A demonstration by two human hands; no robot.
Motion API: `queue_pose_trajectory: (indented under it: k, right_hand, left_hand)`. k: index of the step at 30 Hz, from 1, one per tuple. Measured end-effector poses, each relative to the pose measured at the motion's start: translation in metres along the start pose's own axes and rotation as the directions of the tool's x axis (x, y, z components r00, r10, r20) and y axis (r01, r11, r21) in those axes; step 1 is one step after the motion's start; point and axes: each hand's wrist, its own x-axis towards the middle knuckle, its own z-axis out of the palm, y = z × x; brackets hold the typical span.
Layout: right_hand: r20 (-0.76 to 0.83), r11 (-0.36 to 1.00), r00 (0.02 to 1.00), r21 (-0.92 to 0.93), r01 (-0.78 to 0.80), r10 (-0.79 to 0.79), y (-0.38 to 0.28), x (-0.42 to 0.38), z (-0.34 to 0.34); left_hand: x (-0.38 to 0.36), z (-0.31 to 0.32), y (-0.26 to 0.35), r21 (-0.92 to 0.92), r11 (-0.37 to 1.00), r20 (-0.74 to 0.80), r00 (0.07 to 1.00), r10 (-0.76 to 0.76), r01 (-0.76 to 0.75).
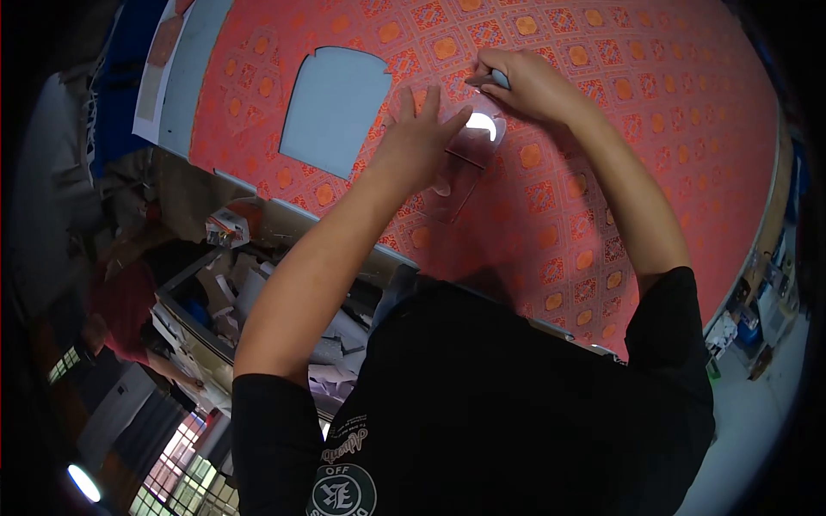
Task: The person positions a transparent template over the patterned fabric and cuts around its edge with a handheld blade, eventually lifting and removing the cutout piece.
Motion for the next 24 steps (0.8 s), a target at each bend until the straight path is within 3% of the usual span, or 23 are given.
queue_pose_trajectory:
  k: [6, 15, 21, 24]
  right_hand:
    - [0.143, 0.980, 0.981, -0.129, 0.153, -0.134, -0.005, 0.062, 0.000]
    - [0.367, 0.940, 0.872, 0.019, 0.342, -0.324, 0.017, 0.112, 0.003]
    - [0.348, 0.906, 0.837, 0.156, 0.393, -0.422, 0.029, 0.119, 0.007]
    - [0.387, 0.919, 0.835, 0.111, 0.378, -0.391, 0.033, 0.121, 0.008]
  left_hand:
    - [0.003, 0.008, -0.004, 0.008, 1.000, -0.031, 1.000, -0.001, 0.002]
    - [0.002, 0.020, -0.010, 0.043, 0.999, -0.156, 0.987, 0.036, -0.029]
    - [0.004, 0.026, -0.012, 0.059, 0.998, -0.143, 0.989, 0.036, -0.028]
    - [0.004, 0.025, -0.012, 0.061, 0.998, -0.139, 0.990, 0.034, -0.026]
